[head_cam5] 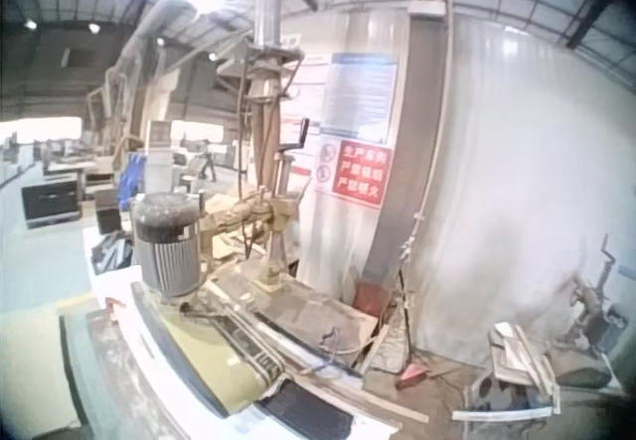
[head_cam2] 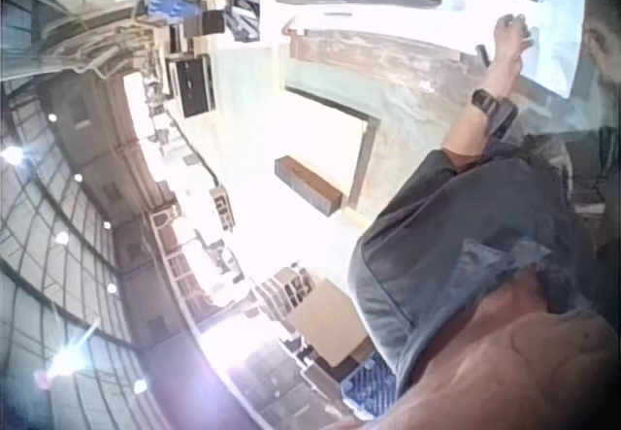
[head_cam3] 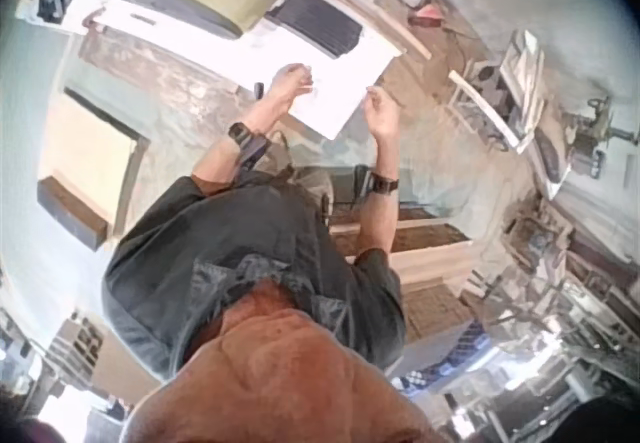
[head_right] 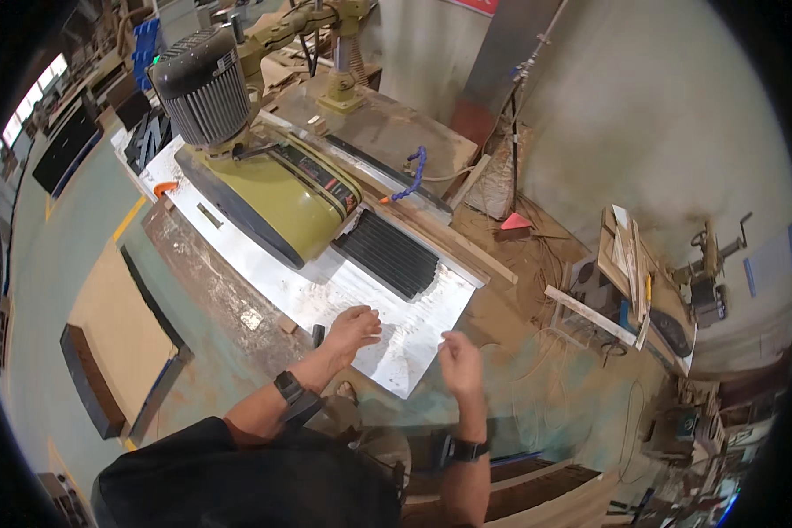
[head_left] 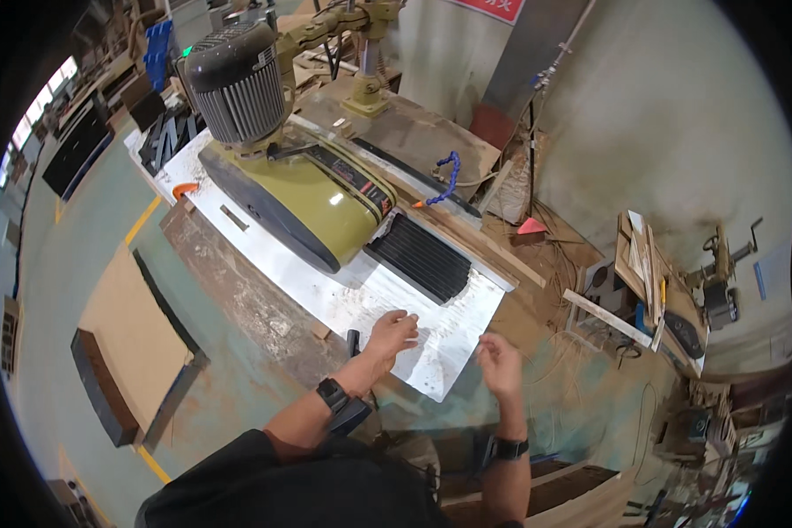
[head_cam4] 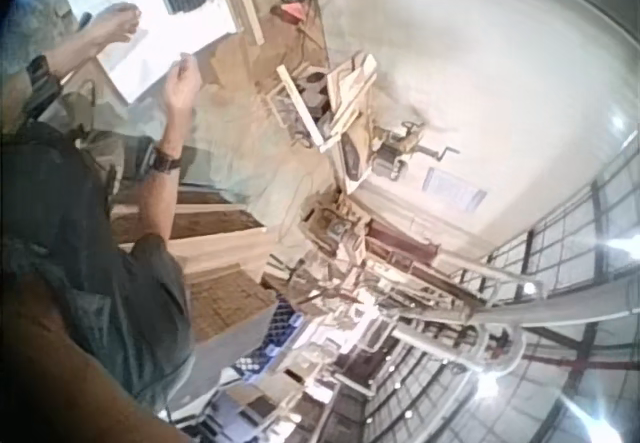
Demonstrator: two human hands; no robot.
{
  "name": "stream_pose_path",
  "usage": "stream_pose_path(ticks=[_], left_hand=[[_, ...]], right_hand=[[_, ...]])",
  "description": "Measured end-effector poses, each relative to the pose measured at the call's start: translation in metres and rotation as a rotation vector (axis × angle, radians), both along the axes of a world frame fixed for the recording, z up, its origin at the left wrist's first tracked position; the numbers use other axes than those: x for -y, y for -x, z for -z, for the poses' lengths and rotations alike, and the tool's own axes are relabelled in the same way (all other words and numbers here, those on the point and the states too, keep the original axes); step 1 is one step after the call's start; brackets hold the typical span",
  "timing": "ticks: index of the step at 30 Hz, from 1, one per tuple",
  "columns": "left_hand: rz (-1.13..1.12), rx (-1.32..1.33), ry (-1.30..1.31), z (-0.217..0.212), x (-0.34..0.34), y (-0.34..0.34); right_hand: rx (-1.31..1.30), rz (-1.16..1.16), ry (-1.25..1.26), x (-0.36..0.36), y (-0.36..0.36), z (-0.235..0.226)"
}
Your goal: Polishing black furniture parts using a belt sander, sorting them on a table, and arranging them on a wooden board.
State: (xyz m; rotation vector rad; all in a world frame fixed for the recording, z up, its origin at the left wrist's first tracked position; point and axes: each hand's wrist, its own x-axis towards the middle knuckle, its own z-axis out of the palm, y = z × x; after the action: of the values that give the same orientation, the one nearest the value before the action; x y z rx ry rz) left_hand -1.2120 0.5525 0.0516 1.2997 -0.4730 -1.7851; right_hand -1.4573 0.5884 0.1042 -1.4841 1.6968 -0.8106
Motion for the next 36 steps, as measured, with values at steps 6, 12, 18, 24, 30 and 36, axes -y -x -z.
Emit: stream_pose_path(ticks=[6, 12, 18, 24, 30, 36], left_hand=[[-0.269, 0.259, 0.051, 0.026, 0.037, 0.026], [-0.392, 0.703, 0.040, 0.045, 0.073, 0.048], [-0.493, 1.148, 0.002, 0.038, 0.101, 0.087], [-0.498, 1.191, -0.056, 0.037, 0.113, 0.093], [-0.456, 1.213, -0.086, 0.038, 0.116, 0.091], [-0.423, 1.212, -0.088, 0.036, 0.116, 0.090]], right_hand=[[-0.557, -0.372, 0.372, 0.122, 0.016, -0.019], [-0.763, -0.782, 0.454, 0.217, 0.015, 0.018], [-0.580, -0.940, 0.492, 0.253, 0.024, 0.034], [-0.471, -1.014, 0.520, 0.267, 0.029, 0.031], [-0.505, -0.998, 0.537, 0.273, 0.021, 0.036], [-0.502, -1.020, 0.657, 0.280, 0.020, 0.037]])
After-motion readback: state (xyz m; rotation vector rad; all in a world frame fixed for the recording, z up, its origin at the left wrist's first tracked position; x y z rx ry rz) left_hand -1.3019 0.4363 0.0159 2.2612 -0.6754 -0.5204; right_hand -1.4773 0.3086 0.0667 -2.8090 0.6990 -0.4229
